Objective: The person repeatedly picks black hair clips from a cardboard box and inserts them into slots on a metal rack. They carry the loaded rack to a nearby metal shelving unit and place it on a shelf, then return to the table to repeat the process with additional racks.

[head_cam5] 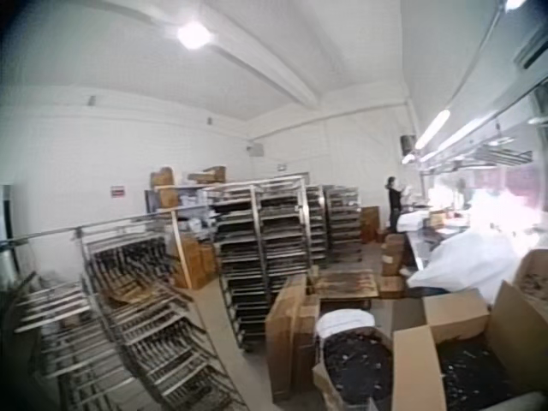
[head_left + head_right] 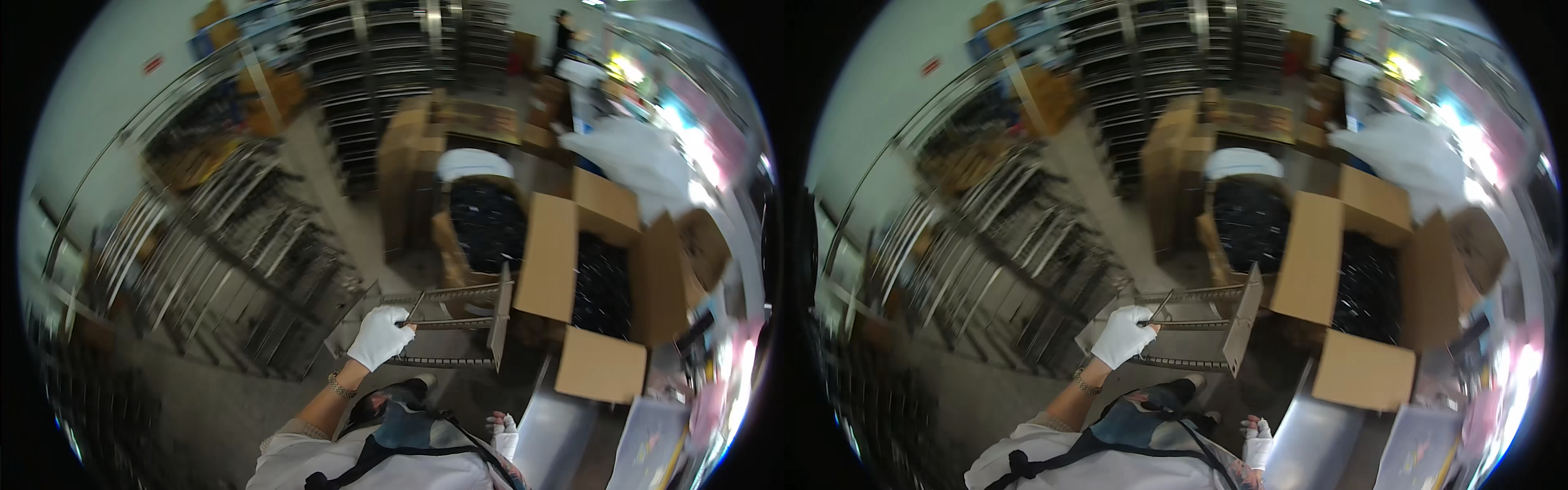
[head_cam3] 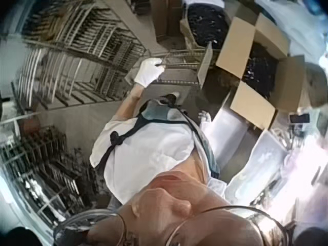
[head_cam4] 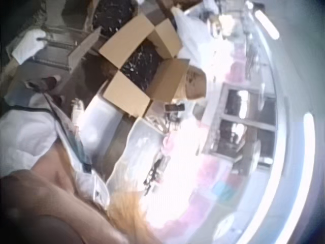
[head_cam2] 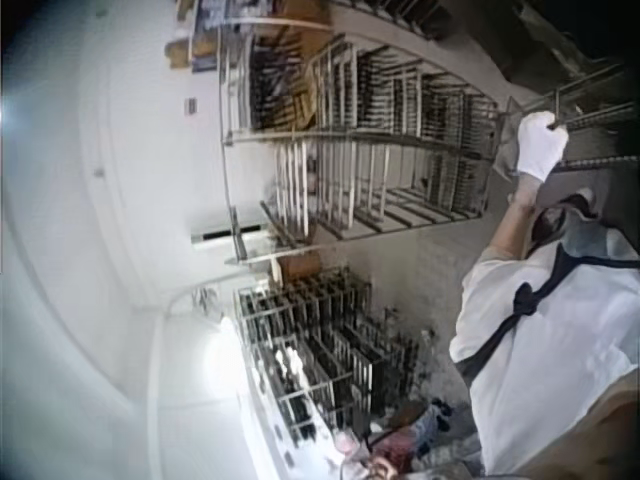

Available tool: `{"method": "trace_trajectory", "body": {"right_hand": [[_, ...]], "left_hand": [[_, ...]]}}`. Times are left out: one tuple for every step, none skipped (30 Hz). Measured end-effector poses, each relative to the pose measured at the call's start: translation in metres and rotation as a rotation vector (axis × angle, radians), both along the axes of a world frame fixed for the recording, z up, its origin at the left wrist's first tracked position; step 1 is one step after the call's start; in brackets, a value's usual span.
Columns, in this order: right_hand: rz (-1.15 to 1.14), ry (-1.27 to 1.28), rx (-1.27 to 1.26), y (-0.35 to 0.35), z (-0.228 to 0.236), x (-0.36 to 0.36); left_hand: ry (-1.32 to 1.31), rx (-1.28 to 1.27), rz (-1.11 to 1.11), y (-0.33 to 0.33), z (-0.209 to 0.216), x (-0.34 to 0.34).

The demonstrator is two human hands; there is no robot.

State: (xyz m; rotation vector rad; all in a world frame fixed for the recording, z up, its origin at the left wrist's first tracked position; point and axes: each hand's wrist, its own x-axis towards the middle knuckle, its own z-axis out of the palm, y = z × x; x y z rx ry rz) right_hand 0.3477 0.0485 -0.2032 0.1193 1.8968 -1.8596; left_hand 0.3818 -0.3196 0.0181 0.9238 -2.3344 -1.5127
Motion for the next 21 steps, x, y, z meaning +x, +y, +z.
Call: {"method": "trace_trajectory", "body": {"right_hand": [[0.053,-0.031,0.055,-0.011,-0.002,-0.009],[0.096,-0.044,0.128,-0.019,-0.005,-0.015],[0.108,-0.068,0.093,-0.027,-0.011,-0.019],[0.179,-0.024,0.177,-0.034,-0.015,-0.022],[0.251,0.014,0.283,-0.040,-0.021,-0.026],[0.316,0.026,0.430,-0.047,-0.028,-0.028],[0.390,0.097,0.471,-0.057,-0.034,-0.030],[0.511,0.181,0.555,-0.071,-0.040,-0.033],[0.625,0.268,0.637,-0.086,-0.045,-0.036],[0.728,0.337,0.758,-0.101,-0.049,-0.037],[0.797,0.413,0.805,-0.125,-0.050,-0.035],[0.846,0.498,0.780,-0.149,-0.049,-0.034],[0.895,0.558,0.787,-0.174,-0.047,-0.031],[0.942,0.617,0.793,-0.200,-0.041,-0.026],[0.981,0.613,0.814,-0.227,-0.037,-0.020],[1.076,0.634,0.774,-0.248,-0.029,-0.016],[1.110,0.648,0.753,-0.271,-0.021,-0.008],[1.149,0.678,0.734,-0.287,-0.013,-0.003],[1.192,0.623,0.800,-0.299,-0.007,0.002],[1.233,0.588,0.853,-0.310,0.000,0.006],[1.269,0.594,0.876,-0.315,0.006,0.008]], "left_hand": [[0.025,-0.112,0.099,-0.012,-0.007,0.023],[-0.091,-0.428,0.120,-0.026,-0.012,0.046],[-0.113,-0.451,0.251,-0.038,-0.020,0.070],[-0.221,-0.425,0.386,-0.044,-0.019,0.099],[-0.191,-0.549,0.498,-0.052,-0.021,0.119],[-0.272,-0.577,0.598,-0.063,-0.026,0.139],[-0.362,-0.522,0.673,-0.077,-0.026,0.161],[-0.391,-0.611,0.698,-0.091,-0.025,0.184],[-0.493,-0.559,0.679,-0.104,-0.026,0.208],[-0.574,-0.544,0.654,-0.117,-0.030,0.231],[-0.614,-0.476,0.694,-0.130,-0.033,0.253],[-0.616,-0.477,0.734,-0.141,-0.043,0.272],[-0.663,-0.472,0.762,-0.154,-0.058,0.288],[-0.696,-0.484,0.761,-0.171,-0.072,0.306],[-0.707,-0.463,0.793,-0.183,-0.093,0.319],[-0.723,-0.471,0.817,-0.196,-0.116,0.330],[-0.417,-0.573,0.970,-0.210,-0.136,0.340],[-0.400,-0.530,0.952,-0.229,-0.157,0.350],[-0.373,-0.528,0.955,-0.243,-0.178,0.358],[-0.393,-0.476,0.966,-0.259,-0.192,0.365],[-0.492,-0.542,0.938,-0.273,-0.207,0.368]]}}
